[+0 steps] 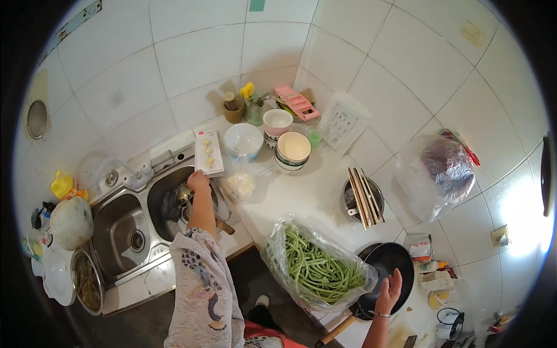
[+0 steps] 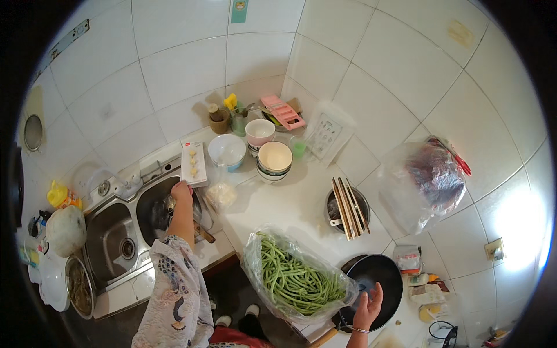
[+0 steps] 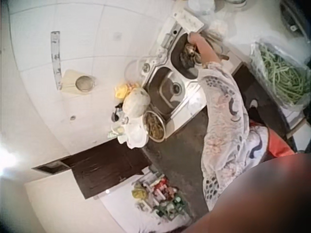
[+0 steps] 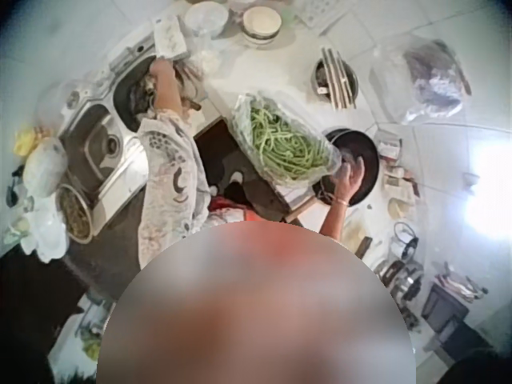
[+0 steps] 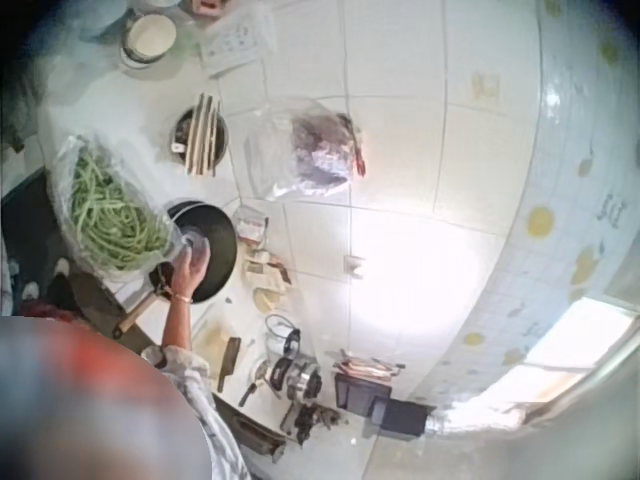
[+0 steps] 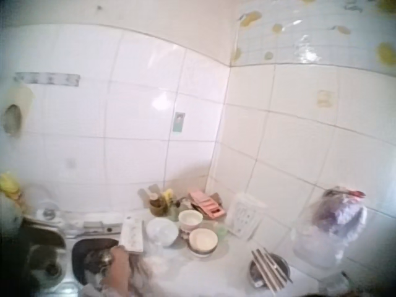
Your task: The person seasons raw meat in a bowl by adding liquid from a bottle, powder from a packet, and spices from a shaker. They then mix the meat and seasonings thoroughly using chopsticks.
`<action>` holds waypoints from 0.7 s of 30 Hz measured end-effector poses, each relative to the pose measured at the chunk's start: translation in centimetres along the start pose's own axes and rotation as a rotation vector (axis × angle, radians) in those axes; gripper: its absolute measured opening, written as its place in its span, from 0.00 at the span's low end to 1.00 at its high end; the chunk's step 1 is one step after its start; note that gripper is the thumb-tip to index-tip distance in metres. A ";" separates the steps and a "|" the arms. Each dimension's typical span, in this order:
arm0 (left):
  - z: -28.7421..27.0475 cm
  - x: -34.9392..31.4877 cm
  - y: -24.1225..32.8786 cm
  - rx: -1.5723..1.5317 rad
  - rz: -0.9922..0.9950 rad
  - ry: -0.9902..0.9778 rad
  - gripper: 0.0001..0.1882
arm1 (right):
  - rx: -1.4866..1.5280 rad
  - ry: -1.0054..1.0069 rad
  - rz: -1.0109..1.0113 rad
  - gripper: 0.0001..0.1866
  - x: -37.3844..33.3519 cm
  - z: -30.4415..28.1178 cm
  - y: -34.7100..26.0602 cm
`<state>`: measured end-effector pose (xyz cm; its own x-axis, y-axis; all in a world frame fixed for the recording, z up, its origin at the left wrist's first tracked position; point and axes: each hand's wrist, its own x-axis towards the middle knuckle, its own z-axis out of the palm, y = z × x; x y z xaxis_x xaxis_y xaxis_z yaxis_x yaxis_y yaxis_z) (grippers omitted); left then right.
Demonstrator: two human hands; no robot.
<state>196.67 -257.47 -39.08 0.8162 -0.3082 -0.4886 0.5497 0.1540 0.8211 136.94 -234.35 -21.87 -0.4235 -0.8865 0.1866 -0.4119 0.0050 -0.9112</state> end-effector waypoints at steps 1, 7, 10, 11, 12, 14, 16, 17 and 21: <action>-0.4 0.3 0.2 -0.021 -0.015 -0.027 0.07 | -0.009 -0.006 0.012 0.24 0.0 0.0 -0.2; -1.8 -0.1 2.0 0.083 -0.106 -0.120 0.06 | -0.054 -0.002 -0.003 0.23 -0.5 0.1 -0.5; -3.4 0.8 2.2 0.087 -0.126 -0.188 0.07 | -0.021 -0.011 -0.021 0.23 -0.7 0.9 -0.4; -4.3 0.8 2.3 0.068 -0.136 -0.174 0.07 | -0.036 -0.020 -0.012 0.23 -0.8 1.1 -0.3; -4.6 1.0 2.2 0.101 -0.159 -0.212 0.07 | -0.051 -0.013 0.015 0.23 -1.0 1.0 -0.5; -4.4 -0.2 2.3 0.151 -0.179 -0.156 0.10 | 0.014 -0.006 0.053 0.23 -1.0 -0.1 3.2; -4.0 -5.2 3.9 0.105 -0.116 -0.094 0.12 | 0.062 0.010 0.101 0.23 -1.8 -0.6 4.4; -4.1 -7.9 3.9 0.050 -0.028 -0.173 0.11 | 0.065 0.028 0.113 0.23 -2.0 0.1 2.9; -5.3 -20.2 2.0 0.511 -0.185 -0.932 0.17 | -0.018 0.102 0.210 0.30 -2.4 1.5 4.6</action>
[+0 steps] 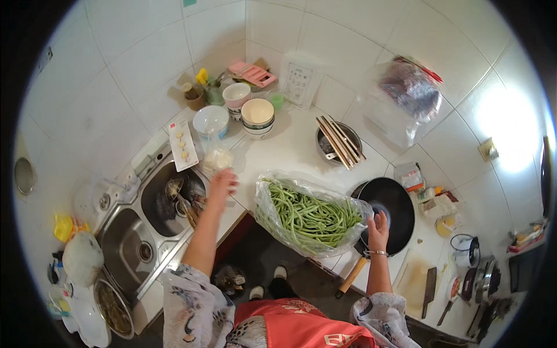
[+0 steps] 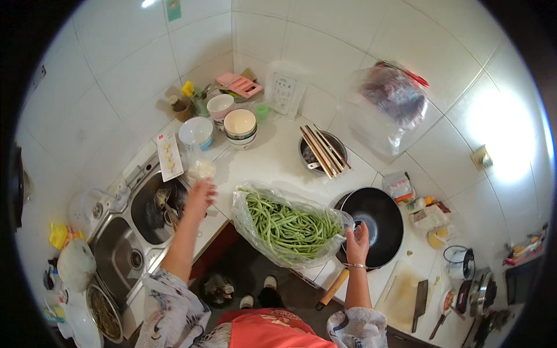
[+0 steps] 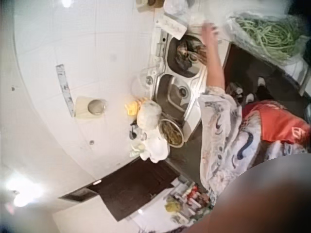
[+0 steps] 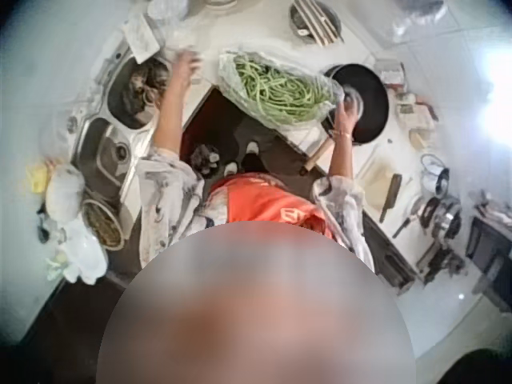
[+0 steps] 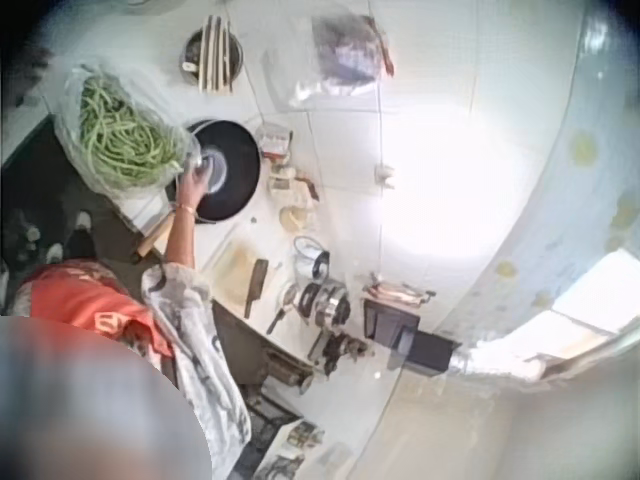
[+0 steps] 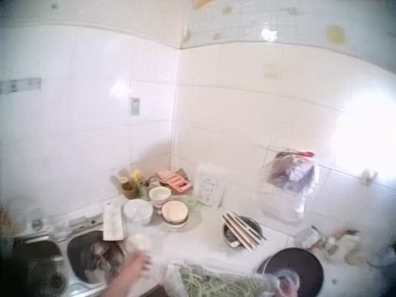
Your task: The person seasons raw meat in a bowl by adding liquid from a bottle, powder from a packet, and spices from a shaker. They then mix the meat and seasonings thoroughly using chopsticks.
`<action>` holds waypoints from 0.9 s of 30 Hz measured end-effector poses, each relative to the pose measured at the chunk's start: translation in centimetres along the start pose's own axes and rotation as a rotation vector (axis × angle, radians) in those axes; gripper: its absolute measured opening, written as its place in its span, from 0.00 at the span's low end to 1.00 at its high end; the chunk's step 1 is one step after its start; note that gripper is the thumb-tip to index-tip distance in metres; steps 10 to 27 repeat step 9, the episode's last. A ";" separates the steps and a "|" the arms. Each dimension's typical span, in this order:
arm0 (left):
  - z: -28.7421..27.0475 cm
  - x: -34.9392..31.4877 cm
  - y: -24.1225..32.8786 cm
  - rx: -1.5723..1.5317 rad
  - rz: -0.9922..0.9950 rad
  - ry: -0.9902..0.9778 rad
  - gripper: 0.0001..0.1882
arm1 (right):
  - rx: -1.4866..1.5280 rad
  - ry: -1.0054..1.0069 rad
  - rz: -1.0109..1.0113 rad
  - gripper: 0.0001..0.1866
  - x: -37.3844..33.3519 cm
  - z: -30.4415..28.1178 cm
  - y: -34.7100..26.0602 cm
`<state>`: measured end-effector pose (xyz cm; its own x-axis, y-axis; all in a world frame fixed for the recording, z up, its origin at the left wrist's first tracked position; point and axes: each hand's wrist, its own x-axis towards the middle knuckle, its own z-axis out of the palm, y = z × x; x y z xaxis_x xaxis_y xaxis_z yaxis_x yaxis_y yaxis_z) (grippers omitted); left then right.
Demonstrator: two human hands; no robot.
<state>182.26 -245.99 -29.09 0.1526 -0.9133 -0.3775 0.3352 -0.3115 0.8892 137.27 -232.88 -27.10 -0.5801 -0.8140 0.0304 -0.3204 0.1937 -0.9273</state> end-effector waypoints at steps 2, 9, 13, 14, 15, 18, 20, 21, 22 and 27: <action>4.9 -2.4 -1.0 0.284 0.121 -0.087 0.24 | -0.030 -0.069 0.129 0.34 0.1 0.5 0.6; 8.4 -3.0 -0.2 0.927 0.091 -0.221 0.31 | -0.074 -0.218 0.207 0.11 -0.3 -0.4 0.2; 8.4 -3.0 -0.2 0.927 0.091 -0.221 0.31 | -0.074 -0.218 0.207 0.11 -0.3 -0.4 0.2; 8.4 -3.0 -0.2 0.927 0.091 -0.221 0.31 | -0.074 -0.218 0.207 0.11 -0.3 -0.4 0.2; 8.4 -3.0 -0.2 0.927 0.091 -0.221 0.31 | -0.074 -0.218 0.207 0.11 -0.3 -0.4 0.2; 8.4 -3.0 -0.2 0.927 0.091 -0.221 0.31 | -0.074 -0.218 0.207 0.11 -0.3 -0.4 0.2; 8.4 -3.0 -0.2 0.927 0.091 -0.221 0.31 | -0.074 -0.218 0.207 0.11 -0.3 -0.4 0.2; 8.4 -3.0 -0.2 0.927 0.091 -0.221 0.31 | -0.074 -0.218 0.207 0.11 -0.3 -0.4 0.2; 8.4 -3.0 -0.2 0.927 0.091 -0.221 0.31 | -0.074 -0.218 0.207 0.11 -0.3 -0.4 0.2; 8.4 -3.0 -0.2 0.927 0.091 -0.221 0.31 | -0.074 -0.218 0.207 0.11 -0.3 -0.4 0.2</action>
